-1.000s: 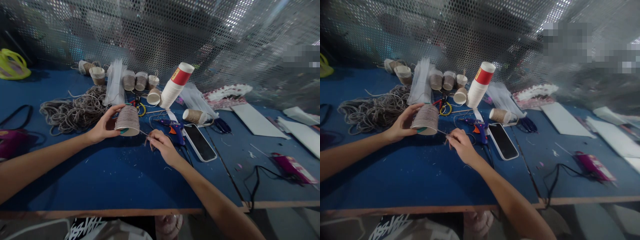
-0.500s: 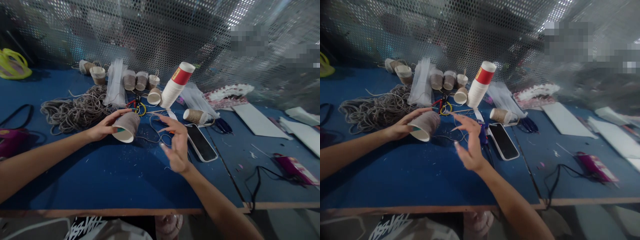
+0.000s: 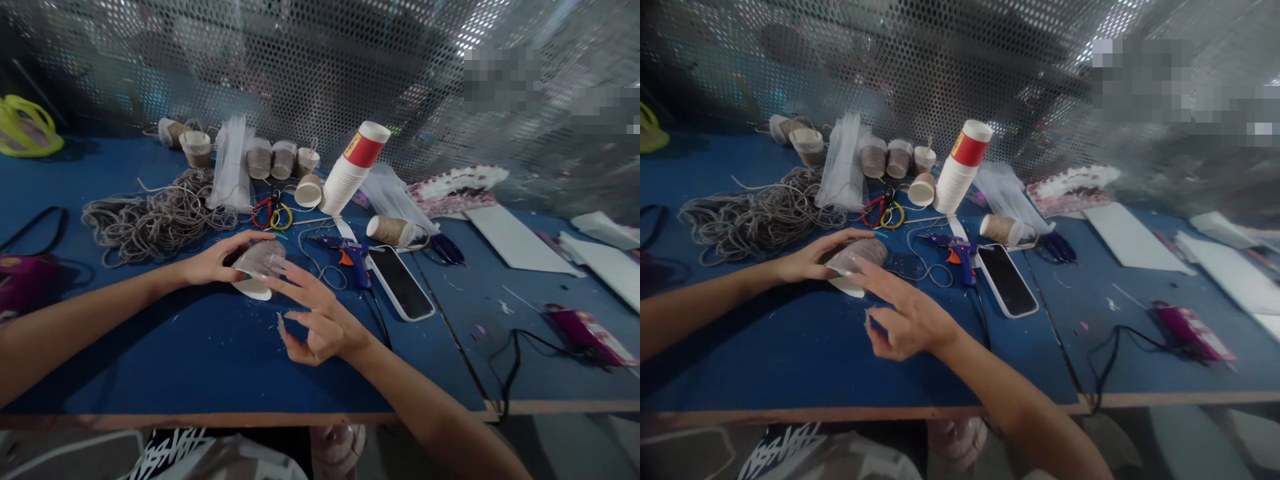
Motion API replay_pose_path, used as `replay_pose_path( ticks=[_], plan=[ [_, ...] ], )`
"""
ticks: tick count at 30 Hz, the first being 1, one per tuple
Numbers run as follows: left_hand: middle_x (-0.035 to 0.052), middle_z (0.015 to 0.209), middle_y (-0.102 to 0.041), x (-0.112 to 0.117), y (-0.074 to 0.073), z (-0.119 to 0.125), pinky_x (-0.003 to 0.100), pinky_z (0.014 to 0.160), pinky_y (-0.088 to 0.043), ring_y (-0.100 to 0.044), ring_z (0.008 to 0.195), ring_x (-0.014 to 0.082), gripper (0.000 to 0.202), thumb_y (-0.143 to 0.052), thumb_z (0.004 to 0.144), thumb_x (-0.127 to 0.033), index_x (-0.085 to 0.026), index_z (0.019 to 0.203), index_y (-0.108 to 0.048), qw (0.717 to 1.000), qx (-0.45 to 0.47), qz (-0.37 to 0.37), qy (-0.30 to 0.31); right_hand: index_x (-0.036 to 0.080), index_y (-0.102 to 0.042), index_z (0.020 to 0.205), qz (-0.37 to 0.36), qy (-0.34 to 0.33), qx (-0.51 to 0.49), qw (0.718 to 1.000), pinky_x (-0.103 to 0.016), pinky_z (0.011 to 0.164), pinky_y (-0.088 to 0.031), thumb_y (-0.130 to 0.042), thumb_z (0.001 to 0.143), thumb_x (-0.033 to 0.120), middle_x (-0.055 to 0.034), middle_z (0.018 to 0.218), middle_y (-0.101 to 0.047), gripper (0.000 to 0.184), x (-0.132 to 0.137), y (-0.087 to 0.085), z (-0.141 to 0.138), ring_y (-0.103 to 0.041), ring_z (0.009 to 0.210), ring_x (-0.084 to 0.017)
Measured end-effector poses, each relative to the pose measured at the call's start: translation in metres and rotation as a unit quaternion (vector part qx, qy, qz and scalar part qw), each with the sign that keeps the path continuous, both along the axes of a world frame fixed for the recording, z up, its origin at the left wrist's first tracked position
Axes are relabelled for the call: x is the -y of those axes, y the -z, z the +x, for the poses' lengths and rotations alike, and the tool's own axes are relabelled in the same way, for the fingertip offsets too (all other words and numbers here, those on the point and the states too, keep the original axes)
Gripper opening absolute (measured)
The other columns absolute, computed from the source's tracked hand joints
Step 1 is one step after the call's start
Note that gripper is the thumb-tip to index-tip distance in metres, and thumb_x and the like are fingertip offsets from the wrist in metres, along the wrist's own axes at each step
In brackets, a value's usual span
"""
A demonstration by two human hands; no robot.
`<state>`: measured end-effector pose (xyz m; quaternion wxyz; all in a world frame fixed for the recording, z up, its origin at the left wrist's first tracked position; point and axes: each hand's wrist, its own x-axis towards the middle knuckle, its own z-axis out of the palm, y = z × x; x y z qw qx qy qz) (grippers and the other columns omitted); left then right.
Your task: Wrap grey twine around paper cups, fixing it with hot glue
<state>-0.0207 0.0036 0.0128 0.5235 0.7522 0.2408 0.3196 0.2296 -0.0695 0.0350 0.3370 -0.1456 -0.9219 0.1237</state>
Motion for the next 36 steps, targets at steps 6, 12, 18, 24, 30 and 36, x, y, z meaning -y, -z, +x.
replay_pose_path(
  ticks=[6,12,18,24,30,36],
  plan=[
    [0.0115,0.136,-0.062,-0.0002,0.0013,-0.0004,0.046,0.096,-0.053,-0.062,0.118,0.0352,0.077,-0.077,0.072,-0.044,-0.026,0.141,-0.050,0.999,0.022,-0.025,-0.015,0.024,-0.050,0.083,-0.002,-0.003,-0.003,1.000,-0.063,0.106,-0.050,-0.062,0.072,0.010,-0.0159,0.144,-0.056,0.021,0.0005,0.0004,0.0024,-0.043,0.143,-0.034],
    [0.0100,0.141,-0.059,-0.0009,0.0020,0.0016,0.049,0.108,-0.045,-0.055,0.129,0.0368,0.074,-0.078,0.071,-0.042,-0.028,0.139,-0.053,0.990,0.104,-0.082,-0.052,0.027,-0.047,0.087,0.018,0.045,-0.032,0.998,-0.063,0.101,-0.052,-0.065,0.069,0.014,-0.0136,0.144,-0.058,0.028,-0.0016,0.0019,0.0044,-0.046,0.142,-0.032],
    [0.0096,0.137,-0.061,-0.0028,0.0084,0.0016,0.052,0.113,-0.038,-0.052,0.131,0.0378,0.072,-0.078,0.069,-0.040,-0.027,0.136,-0.056,0.977,0.159,-0.123,-0.069,0.026,-0.045,0.097,0.033,0.016,-0.085,0.996,-0.060,0.104,-0.051,-0.060,0.068,0.007,-0.0140,0.149,-0.053,0.038,-0.0022,-0.0010,0.0039,-0.043,0.144,-0.030],
    [0.0092,0.137,-0.061,-0.0007,0.0062,0.0015,0.052,0.113,-0.037,-0.052,0.130,0.0382,0.074,-0.080,0.067,-0.040,-0.027,0.135,-0.057,0.973,0.164,-0.144,-0.080,0.026,-0.045,0.103,0.057,0.048,-0.139,0.987,-0.057,0.109,-0.048,-0.061,0.065,0.008,-0.0112,0.151,-0.051,0.044,-0.0020,0.0039,0.0033,-0.049,0.140,-0.031],
    [0.0049,0.134,-0.064,-0.0028,0.0074,0.0005,0.047,0.111,-0.041,-0.055,0.128,0.0349,0.073,-0.081,0.066,-0.042,-0.031,0.134,-0.059,0.972,0.171,-0.142,-0.072,0.029,-0.037,0.105,0.003,0.035,-0.082,0.996,-0.064,0.117,-0.035,-0.061,0.071,0.010,-0.0093,0.163,-0.032,0.045,-0.0042,0.0031,-0.0017,-0.026,0.153,-0.028],
    [0.0035,0.135,-0.064,-0.0023,0.0075,0.0014,0.043,0.107,-0.046,-0.056,0.128,0.0326,0.071,-0.081,0.065,-0.039,-0.030,0.133,-0.060,0.961,0.206,-0.166,-0.079,0.027,-0.042,0.094,-0.017,0.014,-0.044,0.999,-0.063,0.118,-0.035,-0.061,0.073,0.009,-0.0095,0.162,-0.033,0.034,-0.0051,-0.0023,-0.0022,-0.030,0.151,-0.030]
  ],
)
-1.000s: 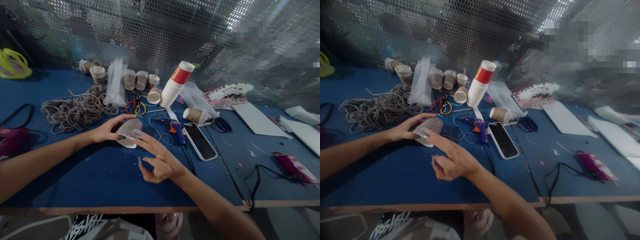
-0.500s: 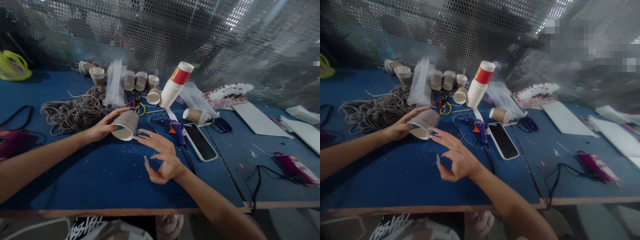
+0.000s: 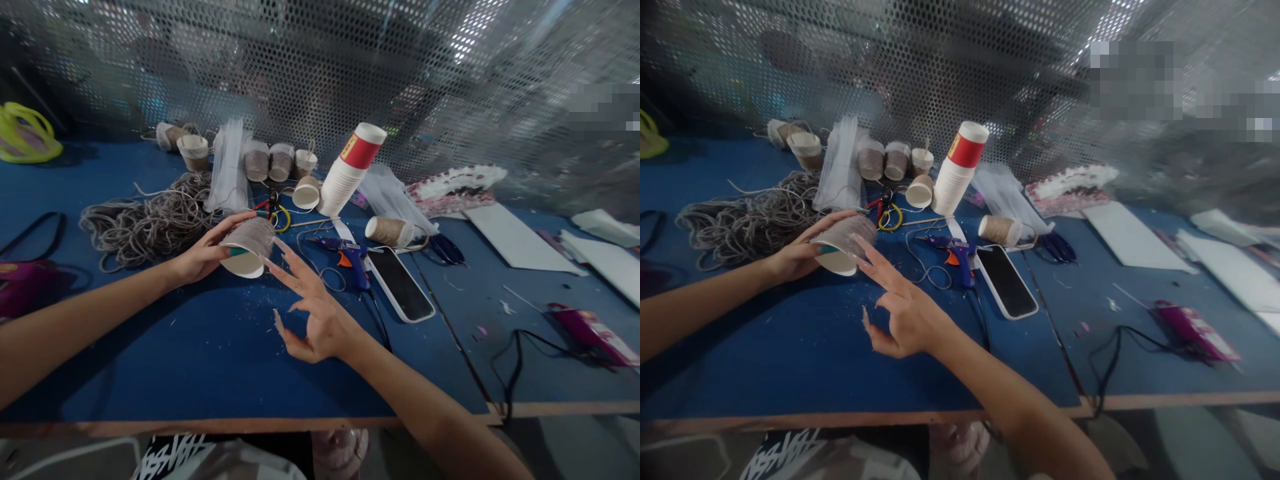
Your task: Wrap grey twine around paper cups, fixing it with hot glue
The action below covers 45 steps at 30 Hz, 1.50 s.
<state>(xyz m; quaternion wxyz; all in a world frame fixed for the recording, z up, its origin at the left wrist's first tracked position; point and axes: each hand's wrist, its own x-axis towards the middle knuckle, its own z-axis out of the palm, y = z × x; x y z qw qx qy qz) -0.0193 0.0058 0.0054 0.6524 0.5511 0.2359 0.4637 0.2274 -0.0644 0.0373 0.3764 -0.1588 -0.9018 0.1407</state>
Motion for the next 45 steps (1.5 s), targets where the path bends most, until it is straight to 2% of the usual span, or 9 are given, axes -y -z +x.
replay_pose_path(
  ticks=[4,8,15,18,25,30,33,38,45],
  plan=[
    [0.0043,0.133,-0.064,-0.002,0.000,0.000,0.040,0.094,-0.054,-0.064,0.116,0.0309,0.069,-0.079,0.065,-0.037,-0.030,0.131,-0.060,0.998,0.021,-0.051,-0.023,0.025,-0.044,0.092,0.015,-0.002,-0.002,1.000,-0.055,0.116,-0.043,-0.059,0.074,0.007,-0.0118,0.162,-0.033,0.029,0.000,0.000,-0.001,-0.030,0.151,-0.029],
    [0.0046,0.129,-0.065,-0.003,0.000,0.000,0.034,0.082,-0.057,-0.066,0.106,0.0279,0.071,-0.082,0.059,-0.036,-0.031,0.127,-0.062,0.995,0.034,-0.086,-0.045,0.025,-0.044,0.093,0.045,-0.002,-0.042,0.998,-0.052,0.110,-0.050,-0.059,0.072,0.008,-0.0122,0.153,-0.048,0.030,-0.001,0.004,0.001,-0.041,0.146,-0.028],
    [0.0039,0.131,-0.064,0.003,-0.006,0.003,0.035,0.093,-0.050,-0.059,0.118,0.0288,0.071,-0.084,0.060,-0.033,-0.031,0.128,-0.063,0.999,0.004,-0.044,-0.014,0.026,-0.040,0.102,0.028,0.052,-0.018,0.998,-0.064,0.120,-0.030,-0.062,0.076,0.014,-0.0151,0.162,-0.033,0.036,0.000,0.007,0.001,-0.021,0.154,-0.028],
    [0.0029,0.129,-0.064,0.003,-0.007,0.004,0.033,0.091,-0.050,-0.059,0.115,0.0271,0.069,-0.085,0.060,-0.035,-0.032,0.126,-0.065,0.998,0.010,-0.051,-0.023,0.024,-0.040,0.098,0.022,0.054,0.025,0.998,-0.061,0.120,-0.032,-0.061,0.079,0.017,-0.0201,0.162,-0.030,0.029,-0.001,0.004,0.000,-0.020,0.155,-0.028],
    [0.0009,0.124,-0.063,0.002,-0.004,0.002,0.027,0.083,-0.052,-0.061,0.107,0.0224,0.071,-0.084,0.061,-0.031,-0.035,0.129,-0.061,0.997,0.021,-0.074,-0.018,0.024,-0.040,0.092,0.048,0.047,0.032,0.997,-0.054,0.112,-0.047,-0.055,0.082,0.013,-0.0196,0.157,-0.037,0.021,0.001,-0.004,-0.002,-0.032,0.151,-0.028],
    [0.0037,0.137,-0.056,-0.001,0.000,0.001,0.035,0.099,-0.051,-0.054,0.127,0.0288,0.087,-0.090,0.058,-0.029,-0.036,0.136,-0.052,0.999,-0.015,0.017,-0.037,0.024,-0.043,0.110,0.085,0.145,-0.078,0.983,-0.049,0.098,-0.059,-0.066,0.079,0.014,-0.0156,0.141,-0.051,0.040,0.000,0.004,0.000,-0.055,0.132,-0.028],
    [0.0074,0.144,-0.052,0.000,0.000,0.001,0.043,0.102,-0.051,-0.055,0.129,0.0326,0.096,-0.092,0.056,-0.024,-0.036,0.140,-0.047,0.996,-0.055,0.068,-0.025,0.027,-0.037,0.129,0.021,0.185,-0.102,0.977,-0.056,0.107,-0.051,-0.076,0.078,0.026,-0.0159,0.147,-0.045,0.064,-0.004,0.010,0.002,-0.047,0.139,-0.032],
    [0.0117,0.144,-0.052,0.006,0.000,0.004,0.050,0.103,-0.051,-0.058,0.126,0.0340,0.093,-0.092,0.058,-0.024,-0.032,0.138,-0.046,0.987,-0.093,0.131,-0.016,0.025,-0.020,0.148,-0.167,0.134,-0.059,0.975,-0.058,0.123,-0.029,-0.075,0.082,0.042,-0.0195,0.160,-0.029,0.088,-0.010,0.015,0.003,-0.030,0.151,-0.032],
    [0.0127,0.141,-0.050,0.009,0.004,0.009,0.042,0.099,-0.055,-0.059,0.122,0.0297,0.083,-0.089,0.063,-0.025,-0.029,0.133,-0.044,0.975,-0.099,0.192,-0.058,0.024,-0.015,0.153,-0.243,0.070,-0.071,0.965,-0.048,0.124,-0.031,-0.064,0.092,0.037,-0.0180,0.164,-0.026,0.079,-0.006,0.018,-0.003,-0.028,0.152,-0.024]
  ],
)
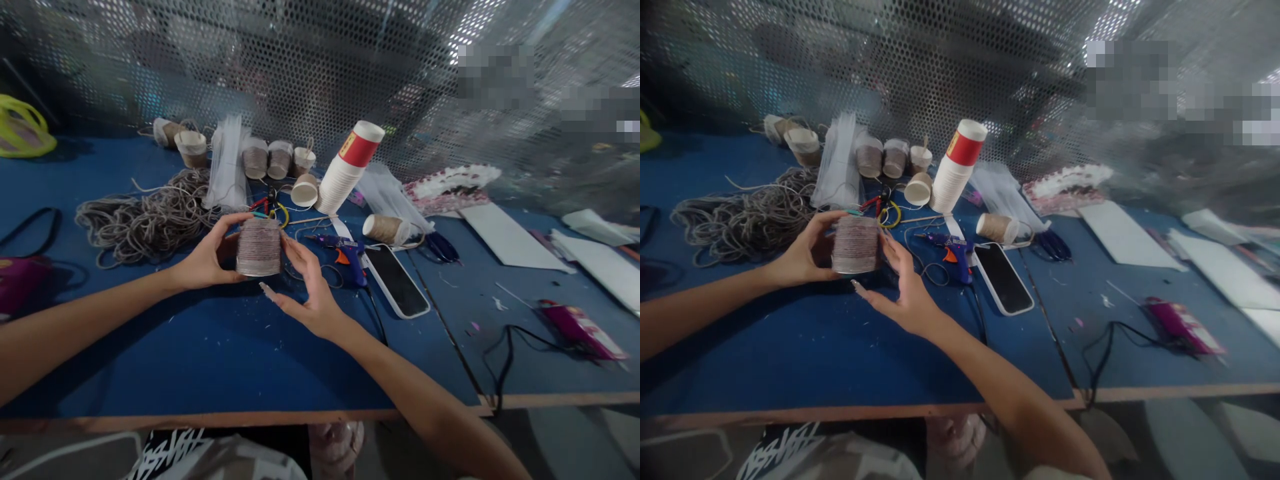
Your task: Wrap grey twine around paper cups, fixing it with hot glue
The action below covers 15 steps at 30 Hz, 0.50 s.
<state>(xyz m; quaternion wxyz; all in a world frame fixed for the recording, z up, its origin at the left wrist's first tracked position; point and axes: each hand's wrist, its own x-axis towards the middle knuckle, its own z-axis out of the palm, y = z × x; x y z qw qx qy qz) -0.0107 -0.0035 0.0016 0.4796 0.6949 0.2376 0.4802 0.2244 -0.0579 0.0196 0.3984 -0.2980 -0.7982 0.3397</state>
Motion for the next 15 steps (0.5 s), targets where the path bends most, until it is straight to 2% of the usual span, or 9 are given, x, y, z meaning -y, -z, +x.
replay_pose_path(
  ticks=[4,7,11,15],
  plan=[
    [0.0148,0.148,-0.043,0.0042,-0.0013,0.0002,0.048,0.111,-0.047,-0.051,0.134,0.0327,0.085,-0.084,0.069,-0.021,-0.029,0.139,-0.036,0.999,-0.028,0.022,0.003,0.024,-0.016,0.153,0.027,0.011,0.002,1.000,-0.047,0.123,-0.032,-0.064,0.093,0.031,-0.0181,0.161,-0.033,0.077,-0.0002,0.0011,0.0012,-0.033,0.150,-0.024],
    [0.0161,0.154,-0.037,0.0073,-0.0022,0.0011,0.052,0.113,-0.044,-0.045,0.141,0.0354,0.098,-0.083,0.070,-0.020,-0.032,0.148,-0.025,0.998,-0.054,0.021,0.017,0.026,-0.017,0.153,0.053,0.027,0.026,0.998,-0.049,0.125,-0.029,-0.062,0.094,0.027,-0.0158,0.158,-0.039,0.073,0.0008,0.0006,0.0009,-0.032,0.150,-0.023],
    [0.0145,0.160,-0.032,0.0075,-0.0018,0.0029,0.055,0.117,-0.039,-0.039,0.145,0.0370,0.104,-0.083,0.070,-0.023,-0.035,0.152,-0.020,0.997,-0.061,0.032,0.021,0.027,-0.019,0.153,0.077,0.042,0.034,0.996,-0.051,0.125,-0.030,-0.062,0.094,0.023,-0.0136,0.157,-0.043,0.074,0.0023,-0.0019,-0.0006,-0.033,0.150,-0.023],
    [0.0150,0.161,-0.027,0.0053,0.0006,0.0032,0.058,0.117,-0.038,-0.033,0.148,0.0382,0.102,-0.081,0.072,-0.025,-0.032,0.155,-0.023,0.993,-0.106,0.049,-0.027,0.028,-0.025,0.152,0.101,0.058,0.048,0.992,-0.051,0.125,-0.031,-0.055,0.096,0.015,-0.0099,0.152,-0.050,0.065,0.0041,-0.0075,-0.0021,-0.035,0.149,-0.022]
  ],
)
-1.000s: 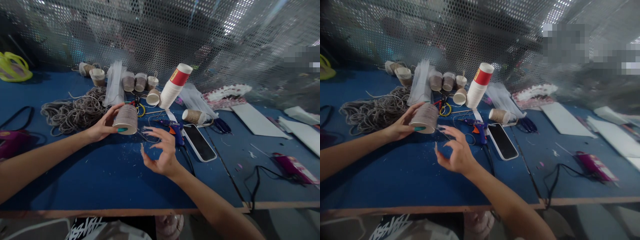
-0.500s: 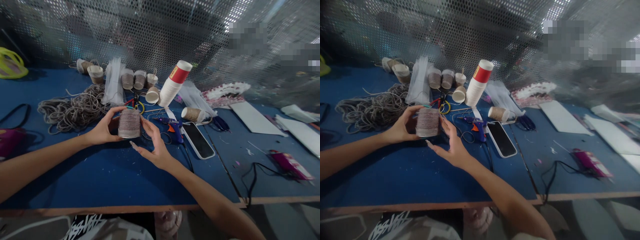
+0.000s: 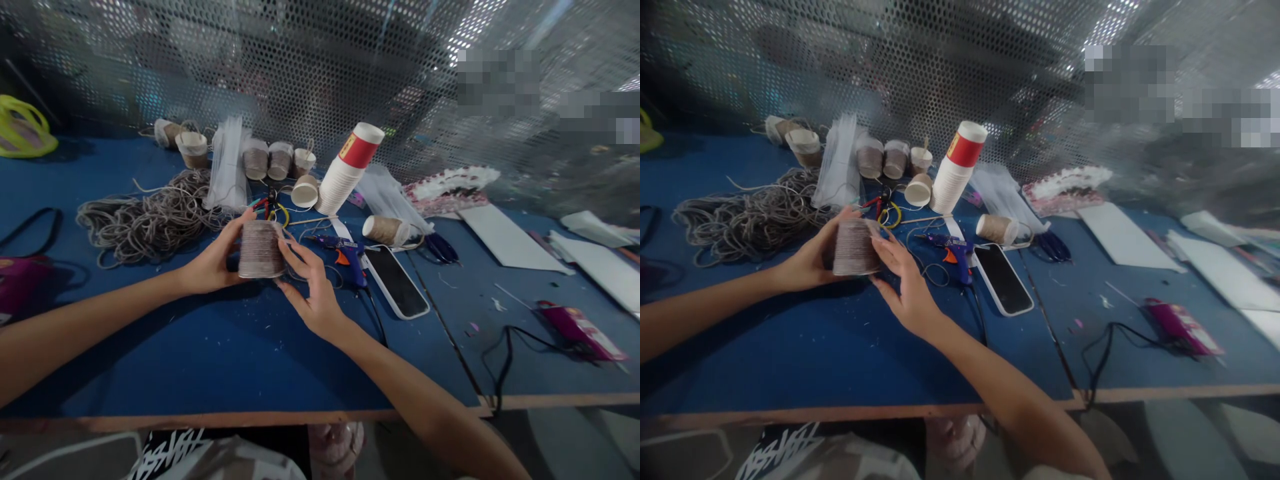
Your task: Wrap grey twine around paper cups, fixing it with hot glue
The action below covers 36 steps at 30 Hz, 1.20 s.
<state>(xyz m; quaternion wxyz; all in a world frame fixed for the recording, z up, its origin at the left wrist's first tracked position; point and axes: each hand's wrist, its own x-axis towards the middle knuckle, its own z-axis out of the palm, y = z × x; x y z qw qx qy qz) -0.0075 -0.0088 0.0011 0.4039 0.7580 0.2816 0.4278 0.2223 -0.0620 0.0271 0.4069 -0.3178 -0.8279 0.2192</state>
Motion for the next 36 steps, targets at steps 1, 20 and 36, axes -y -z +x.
replay_pose_path(
  ticks=[1,20,36],
  plan=[
    [0.0154,0.159,-0.029,0.000,0.001,0.000,0.058,0.116,-0.038,-0.033,0.147,0.0387,0.101,-0.081,0.071,-0.025,-0.030,0.155,-0.025,1.000,-0.017,0.011,-0.019,0.029,-0.027,0.152,0.003,0.004,0.009,1.000,-0.050,0.125,-0.031,-0.052,0.097,0.014,-0.0087,0.151,-0.051,0.062,0.001,-0.001,-0.001,-0.035,0.149,-0.022],
    [0.0055,0.149,-0.032,0.001,0.000,0.004,0.045,0.106,-0.050,-0.044,0.138,0.0314,0.082,-0.085,0.070,-0.037,-0.034,0.135,-0.035,0.964,0.111,0.062,-0.233,0.023,-0.045,0.122,-0.073,0.072,-0.100,0.990,-0.030,0.061,-0.062,-0.051,0.094,0.030,-0.0094,0.111,-0.072,0.029,0.010,-0.002,0.013,-0.074,0.069,-0.016],
    [0.0063,0.150,-0.027,0.001,0.002,0.005,0.055,0.113,-0.038,-0.024,0.147,0.0369,0.082,-0.078,0.076,-0.051,-0.035,0.136,-0.026,0.968,0.123,0.105,-0.194,-0.004,-0.056,0.115,-0.222,0.482,0.402,0.746,-0.050,0.088,-0.051,-0.053,0.089,0.058,-0.0335,0.109,-0.064,0.068,-0.040,-0.030,0.049,-0.064,0.110,-0.045]
  ],
)
